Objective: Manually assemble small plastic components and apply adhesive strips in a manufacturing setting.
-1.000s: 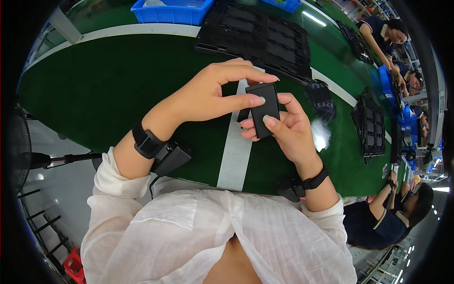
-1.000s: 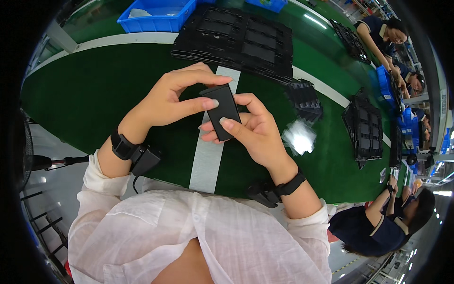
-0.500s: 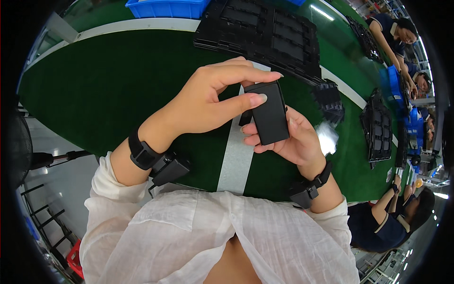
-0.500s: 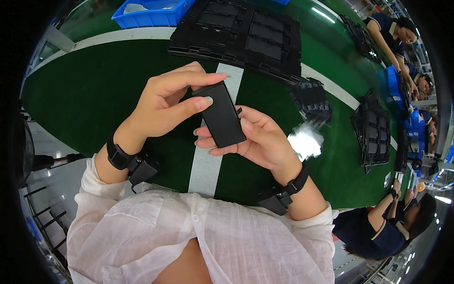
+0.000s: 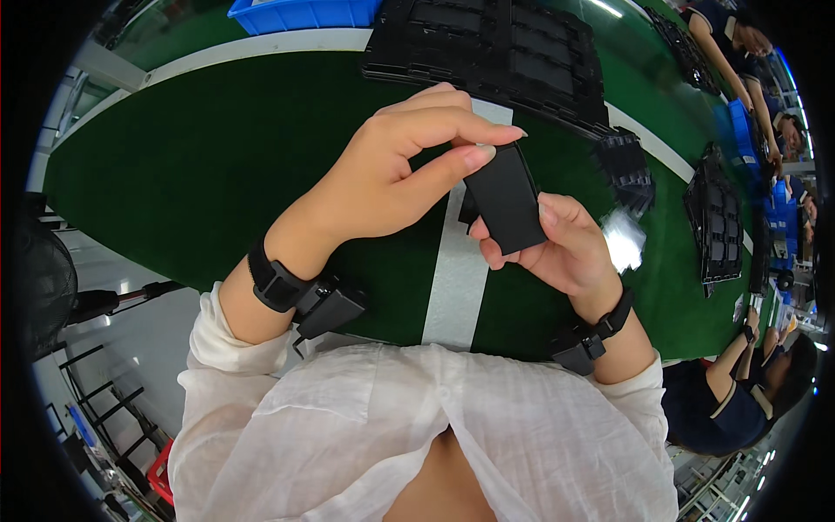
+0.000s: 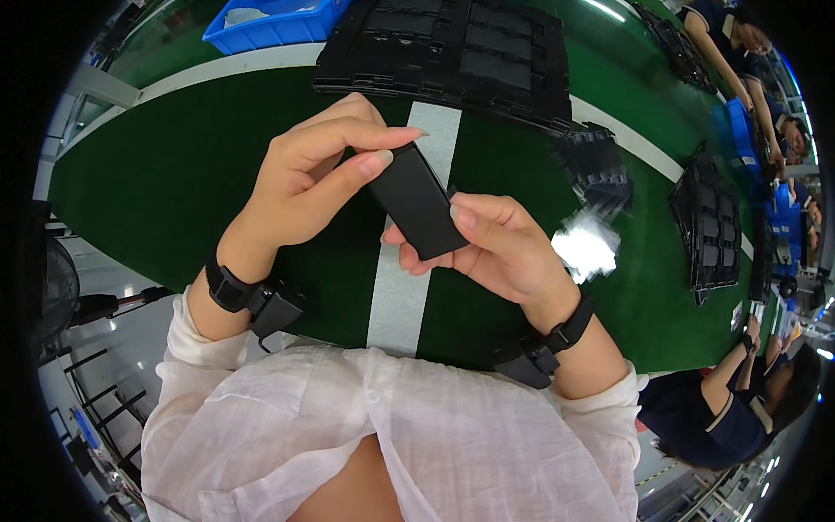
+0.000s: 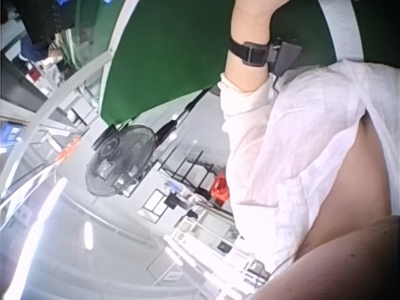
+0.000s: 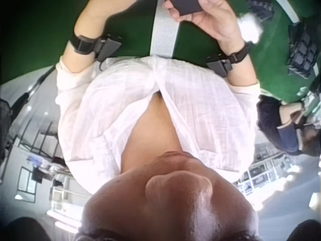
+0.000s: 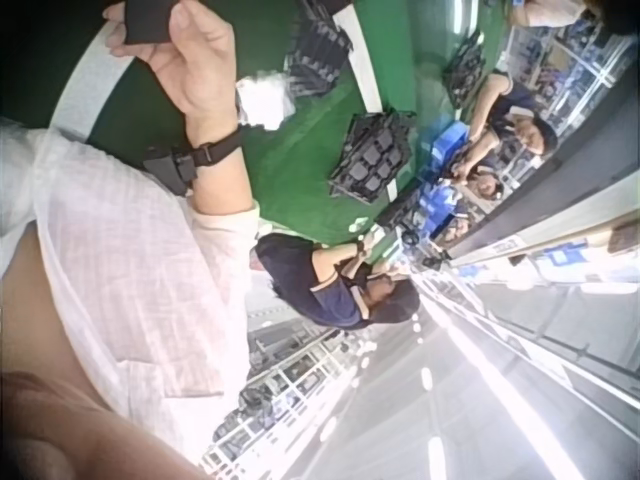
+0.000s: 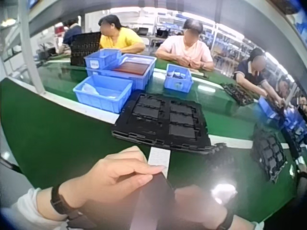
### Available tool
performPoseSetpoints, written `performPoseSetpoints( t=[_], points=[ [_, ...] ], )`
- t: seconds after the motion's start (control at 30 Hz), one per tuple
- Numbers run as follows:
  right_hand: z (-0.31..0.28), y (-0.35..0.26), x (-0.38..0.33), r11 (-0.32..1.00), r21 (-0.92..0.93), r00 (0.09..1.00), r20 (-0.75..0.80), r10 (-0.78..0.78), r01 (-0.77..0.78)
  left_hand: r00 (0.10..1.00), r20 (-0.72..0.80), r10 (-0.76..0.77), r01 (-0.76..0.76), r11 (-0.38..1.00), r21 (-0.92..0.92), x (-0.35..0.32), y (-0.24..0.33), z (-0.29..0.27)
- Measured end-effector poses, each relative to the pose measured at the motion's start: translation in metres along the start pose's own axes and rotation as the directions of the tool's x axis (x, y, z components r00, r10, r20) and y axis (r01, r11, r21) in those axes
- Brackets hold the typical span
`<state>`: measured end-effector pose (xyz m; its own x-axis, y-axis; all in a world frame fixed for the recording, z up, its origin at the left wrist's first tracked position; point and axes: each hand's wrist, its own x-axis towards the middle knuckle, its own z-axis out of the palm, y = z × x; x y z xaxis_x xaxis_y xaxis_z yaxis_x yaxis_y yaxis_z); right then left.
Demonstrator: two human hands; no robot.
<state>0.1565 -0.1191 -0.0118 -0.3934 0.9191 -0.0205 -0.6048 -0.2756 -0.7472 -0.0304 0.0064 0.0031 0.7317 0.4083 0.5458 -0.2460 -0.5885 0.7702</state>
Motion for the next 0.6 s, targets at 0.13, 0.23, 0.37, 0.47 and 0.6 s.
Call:
performPoseSetpoints(
  t=[0.13, 0.23, 0.37, 0.47, 0.6],
  points=[
    [0.002, 0.000, 0.000, 1.000, -0.004, 0.998, -0.068, 0.002, -0.002, 0.999, 0.017, -0.028, 0.026, 0.997, 0.075, 0.001, 0.001, -0.001],
    [0.003, 0.001, 0.000, 0.997, -0.076, 0.997, -0.081, -0.020, 0.014, 0.985, -0.012, -0.171, 0.163, 0.959, -0.232, 0.003, 0.001, 0.001],
    [0.007, 0.001, -0.001, 0.984, -0.174, 0.996, -0.091, 0.011, -0.027, 0.981, -0.058, -0.185, 0.153, 0.921, -0.359, 0.000, -0.005, 0.007],
    [0.007, 0.000, -0.003, 0.980, -0.197, 0.997, -0.078, 0.001, -0.016, 0.977, -0.062, -0.202, 0.167, 0.916, -0.364, 0.002, -0.005, 0.011],
    [0.007, -0.002, -0.004, 0.981, -0.195, 0.996, -0.091, -0.008, -0.010, 0.995, 0.029, -0.092, 0.095, 0.988, -0.119, 0.003, -0.008, 0.007]
  ],
)
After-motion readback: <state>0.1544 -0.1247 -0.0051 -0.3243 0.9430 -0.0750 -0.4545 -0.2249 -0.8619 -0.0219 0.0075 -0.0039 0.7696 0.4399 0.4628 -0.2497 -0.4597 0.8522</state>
